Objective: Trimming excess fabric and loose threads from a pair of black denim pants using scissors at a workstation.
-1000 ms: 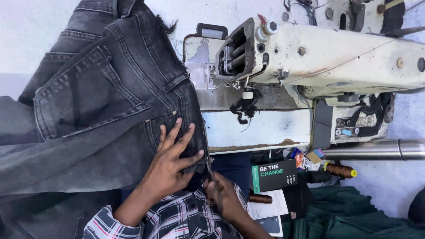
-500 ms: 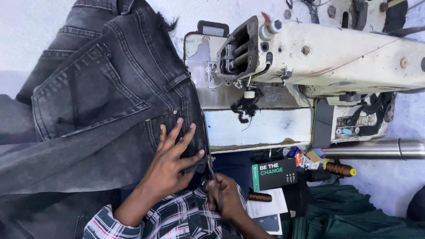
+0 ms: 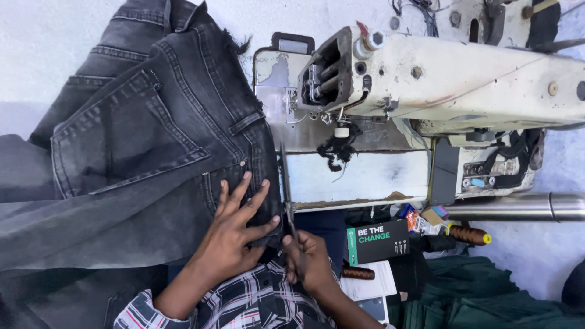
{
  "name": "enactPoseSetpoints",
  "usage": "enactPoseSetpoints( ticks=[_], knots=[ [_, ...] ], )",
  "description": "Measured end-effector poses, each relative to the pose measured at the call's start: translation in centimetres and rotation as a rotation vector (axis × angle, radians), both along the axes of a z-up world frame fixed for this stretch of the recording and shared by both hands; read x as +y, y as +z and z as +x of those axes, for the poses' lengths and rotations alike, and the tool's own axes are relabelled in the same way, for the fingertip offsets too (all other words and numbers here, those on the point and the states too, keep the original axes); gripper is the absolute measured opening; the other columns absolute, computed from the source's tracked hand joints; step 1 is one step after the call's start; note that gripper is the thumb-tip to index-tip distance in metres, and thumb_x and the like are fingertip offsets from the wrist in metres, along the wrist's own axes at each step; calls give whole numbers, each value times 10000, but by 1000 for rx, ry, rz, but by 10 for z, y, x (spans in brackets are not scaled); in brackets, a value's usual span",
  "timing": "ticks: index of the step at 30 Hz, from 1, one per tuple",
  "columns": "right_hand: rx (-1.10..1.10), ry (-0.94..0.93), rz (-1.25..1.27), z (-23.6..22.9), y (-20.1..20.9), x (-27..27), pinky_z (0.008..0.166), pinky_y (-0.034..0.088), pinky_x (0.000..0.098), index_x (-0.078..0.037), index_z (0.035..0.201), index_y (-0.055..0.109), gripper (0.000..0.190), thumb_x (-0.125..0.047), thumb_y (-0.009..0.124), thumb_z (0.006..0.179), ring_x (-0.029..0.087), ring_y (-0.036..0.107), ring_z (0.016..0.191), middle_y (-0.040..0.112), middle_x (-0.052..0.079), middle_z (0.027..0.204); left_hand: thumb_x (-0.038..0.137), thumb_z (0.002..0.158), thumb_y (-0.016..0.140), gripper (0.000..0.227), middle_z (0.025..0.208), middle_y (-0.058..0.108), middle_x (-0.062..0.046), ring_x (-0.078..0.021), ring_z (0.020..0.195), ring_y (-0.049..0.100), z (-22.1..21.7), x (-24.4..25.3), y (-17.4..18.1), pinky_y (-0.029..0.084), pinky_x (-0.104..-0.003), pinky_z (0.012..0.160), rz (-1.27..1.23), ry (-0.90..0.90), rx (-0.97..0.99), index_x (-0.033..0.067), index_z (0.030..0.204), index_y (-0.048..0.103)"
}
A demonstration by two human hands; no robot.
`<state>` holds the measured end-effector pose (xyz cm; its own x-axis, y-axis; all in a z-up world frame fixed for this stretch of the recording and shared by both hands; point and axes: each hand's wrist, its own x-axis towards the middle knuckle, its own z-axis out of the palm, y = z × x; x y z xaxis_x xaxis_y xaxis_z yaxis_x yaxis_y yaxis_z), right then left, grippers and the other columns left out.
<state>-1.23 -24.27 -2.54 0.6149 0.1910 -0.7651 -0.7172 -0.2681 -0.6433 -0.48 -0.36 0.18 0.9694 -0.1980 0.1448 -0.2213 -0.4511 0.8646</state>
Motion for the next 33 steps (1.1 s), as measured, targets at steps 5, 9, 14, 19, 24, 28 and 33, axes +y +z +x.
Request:
enactPoseSetpoints(
  ticks=[5, 9, 14, 19, 24, 28, 33],
  knots=[
    [-117, -101, -261, 56, 13, -41, 362, 417, 320, -50, 830, 663, 278, -305, 695, 935, 154, 548, 385, 576, 36, 537, 229, 620, 847, 459, 1553, 390, -201, -478, 1482, 200, 5, 2, 23, 49, -685, 1160, 33, 24, 1, 119, 1064, 813],
    [-832, 505, -969, 119, 63, -57, 515, 507, 416, -31, 862, 680, 382, -392, 797, 906, 321, 648, 568, 656, 117, 637, 309, 896, 758, 401, 1530, 522, -98, -325, 1506, 437, 20, -2, 27, 231, -518, 1318, 213, 106, -147, 89, 1231, 746],
    [-1128, 397, -883, 104, 73, -30, 687, 555, 418, 13, 1075, 686, 322, -238, 758, 886, 336, 688, 777, 714, 182, 909, 418, 789, 736, 819, 1487, 515, -280, -407, 1366, 485, 77, 3, 37, 308, -501, 1187, 825, 384, 41, -84, 1411, 556],
    [-326, 180, -169, 23, -31, -4, 775, 589, 248, -65, 1072, 695, 249, -114, 801, 852, 67, 720, 852, 761, -3, 931, 437, 754, 733, 904, 1515, 460, -290, -406, 1375, 450, 89, -11, 2, 310, -546, 1166, 1056, 296, 325, -93, 1443, 487],
    [-63, 198, 222, 6, -80, -10, 678, 498, 251, -31, 926, 713, 31, -48, 737, 919, 51, 582, 730, 689, -42, 812, 337, 904, 745, 744, 1618, 309, -351, -525, 1495, 277, 96, 3, -68, 207, -854, 1003, 1269, 459, 223, -70, 1463, 468],
    [-42, 280, 181, 24, -130, -40, 637, 465, 267, -17, 853, 689, 120, -52, 753, 949, 65, 525, 685, 632, -34, 761, 532, 211, 916, 1567, 1664, 128, -323, -523, 1501, 140, 107, 37, -5, 154, -933, 834, 1143, 232, 267, -41, 1547, 330],
    [-15, 311, 215, 33, -103, -19, 718, 511, 241, -42, 914, 730, 20, -52, 732, 932, 48, 596, 745, 698, -36, 816, 468, 784, 802, 972, 1704, 183, -127, -302, 1561, 169, 107, 37, 41, 195, -818, 1110, 802, 169, 587, 81, 1555, 356]
  ],
)
